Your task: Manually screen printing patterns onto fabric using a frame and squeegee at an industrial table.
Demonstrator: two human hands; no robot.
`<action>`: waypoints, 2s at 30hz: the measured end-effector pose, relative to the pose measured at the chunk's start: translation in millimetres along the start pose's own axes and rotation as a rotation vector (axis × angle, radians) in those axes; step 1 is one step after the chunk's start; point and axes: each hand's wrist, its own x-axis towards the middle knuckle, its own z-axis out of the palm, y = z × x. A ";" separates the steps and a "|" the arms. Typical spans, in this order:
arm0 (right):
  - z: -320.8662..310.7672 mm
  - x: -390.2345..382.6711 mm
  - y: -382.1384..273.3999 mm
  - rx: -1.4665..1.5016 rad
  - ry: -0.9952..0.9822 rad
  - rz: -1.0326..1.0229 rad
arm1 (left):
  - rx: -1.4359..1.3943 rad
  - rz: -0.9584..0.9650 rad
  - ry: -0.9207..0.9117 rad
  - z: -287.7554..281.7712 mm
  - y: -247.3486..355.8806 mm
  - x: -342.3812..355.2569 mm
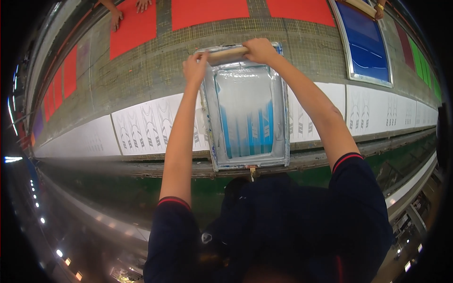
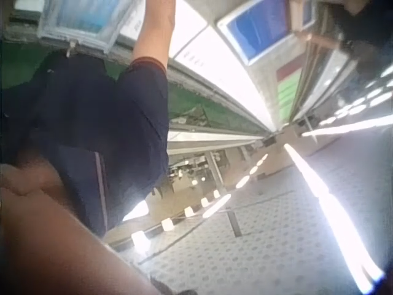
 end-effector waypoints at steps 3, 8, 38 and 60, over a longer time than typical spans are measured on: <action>6.3 -3.6 6.0 0.030 0.075 -0.042 | 0.200 -0.049 -0.006 25.5 31.9 15.8; 3.4 -18.1 18.9 0.052 0.189 -0.082 | 0.076 0.016 0.194 43.4 53.5 15.9; -53.6 -28.1 114.3 0.019 -0.038 0.131 | 0.048 -0.003 0.160 120.1 134.1 29.4; -71.1 -64.2 199.1 0.007 -0.045 0.070 | 0.045 0.044 0.064 169.6 205.4 36.0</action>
